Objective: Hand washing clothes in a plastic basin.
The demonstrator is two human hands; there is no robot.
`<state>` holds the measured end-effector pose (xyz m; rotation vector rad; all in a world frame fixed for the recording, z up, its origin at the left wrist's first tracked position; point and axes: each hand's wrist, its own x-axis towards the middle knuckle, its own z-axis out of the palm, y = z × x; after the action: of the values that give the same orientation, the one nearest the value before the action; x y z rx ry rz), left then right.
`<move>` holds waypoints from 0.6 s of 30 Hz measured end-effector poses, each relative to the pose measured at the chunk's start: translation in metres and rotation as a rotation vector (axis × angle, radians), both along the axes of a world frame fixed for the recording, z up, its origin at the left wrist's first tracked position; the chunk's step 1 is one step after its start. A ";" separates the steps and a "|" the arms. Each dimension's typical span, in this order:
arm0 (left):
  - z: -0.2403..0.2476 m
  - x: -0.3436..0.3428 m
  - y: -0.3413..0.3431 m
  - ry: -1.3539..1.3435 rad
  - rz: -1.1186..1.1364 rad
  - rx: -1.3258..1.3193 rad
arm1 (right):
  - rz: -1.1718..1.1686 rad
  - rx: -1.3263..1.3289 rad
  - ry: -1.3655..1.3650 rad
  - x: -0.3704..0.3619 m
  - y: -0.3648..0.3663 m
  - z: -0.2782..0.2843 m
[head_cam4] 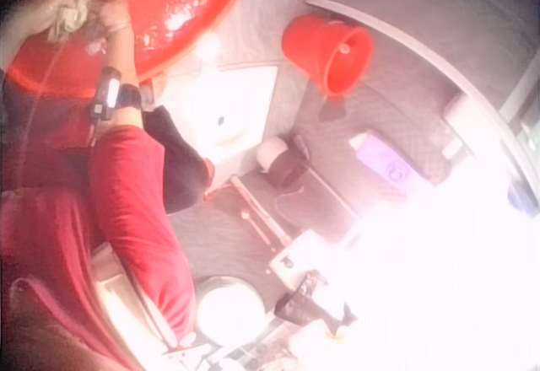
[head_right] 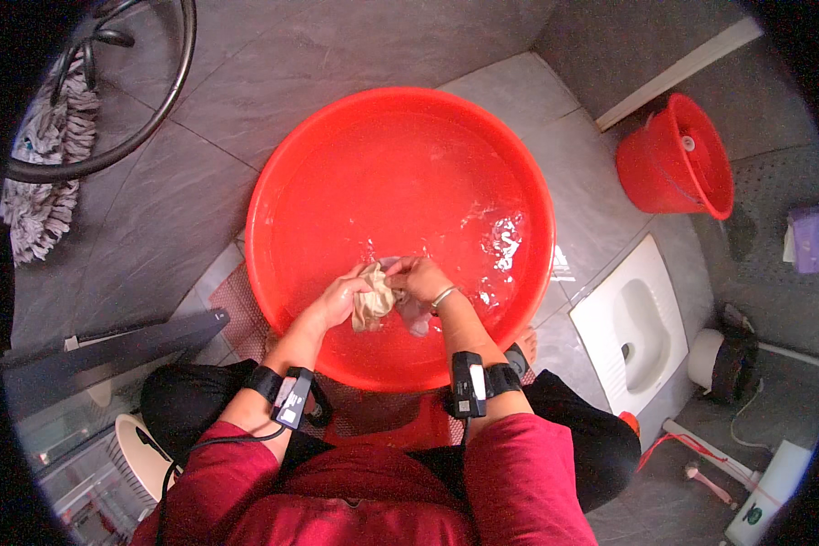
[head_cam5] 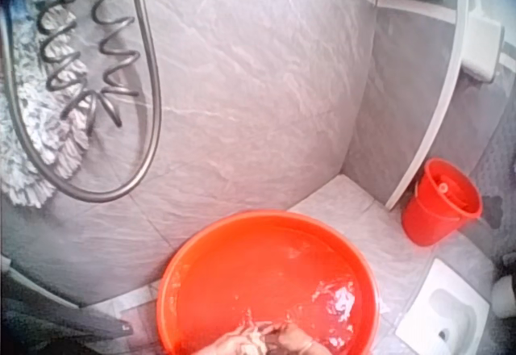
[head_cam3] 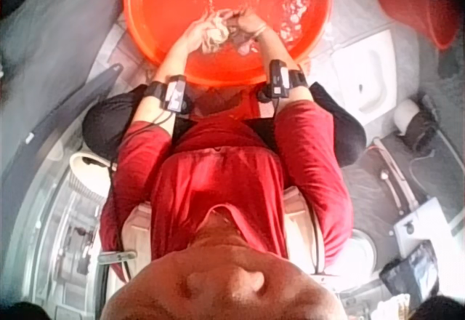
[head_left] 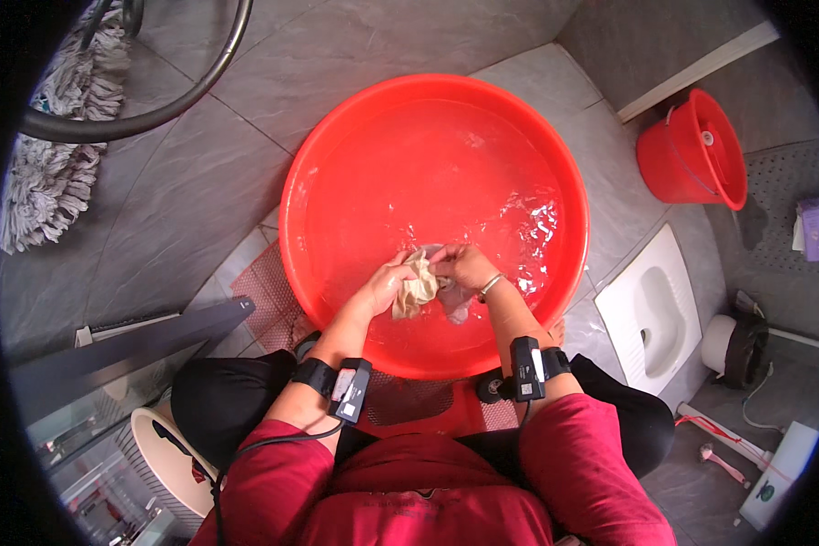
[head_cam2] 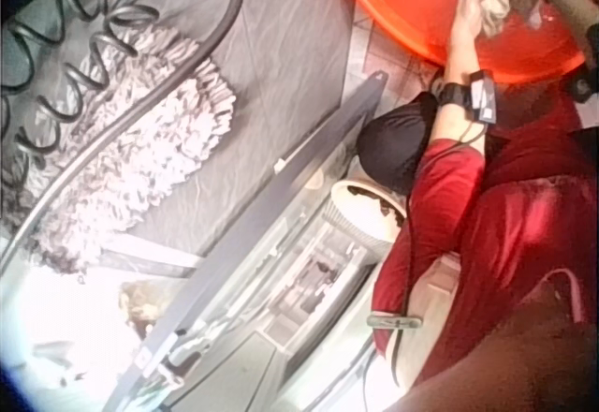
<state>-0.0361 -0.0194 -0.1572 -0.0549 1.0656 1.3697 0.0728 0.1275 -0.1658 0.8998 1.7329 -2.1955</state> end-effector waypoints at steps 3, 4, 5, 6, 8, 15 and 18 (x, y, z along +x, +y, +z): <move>-0.007 -0.003 -0.011 0.099 -0.085 -0.003 | 0.031 0.437 -0.286 -0.020 -0.009 0.051; -0.013 0.002 -0.006 0.256 -0.131 -0.032 | -0.087 0.286 -0.220 -0.015 -0.007 0.022; -0.019 0.007 -0.002 0.413 -0.175 -0.060 | -0.096 0.293 -0.229 -0.005 -0.004 -0.004; -0.020 0.007 -0.004 0.477 -0.203 -0.090 | -0.170 0.141 -0.095 -0.005 -0.010 -0.010; -0.028 0.009 -0.009 0.512 -0.282 -0.127 | -0.150 0.054 0.021 -0.007 -0.017 -0.021; -0.056 0.020 -0.033 0.821 -0.489 -0.220 | 0.267 0.501 0.077 0.007 -0.059 -0.072; -0.063 0.023 -0.031 0.469 -0.603 -0.522 | 0.392 0.559 -0.247 0.017 -0.055 -0.098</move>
<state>-0.0129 -0.0500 -0.2201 0.2004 1.6500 0.5434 0.0897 0.0723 -0.2643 0.7994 2.2006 -1.3190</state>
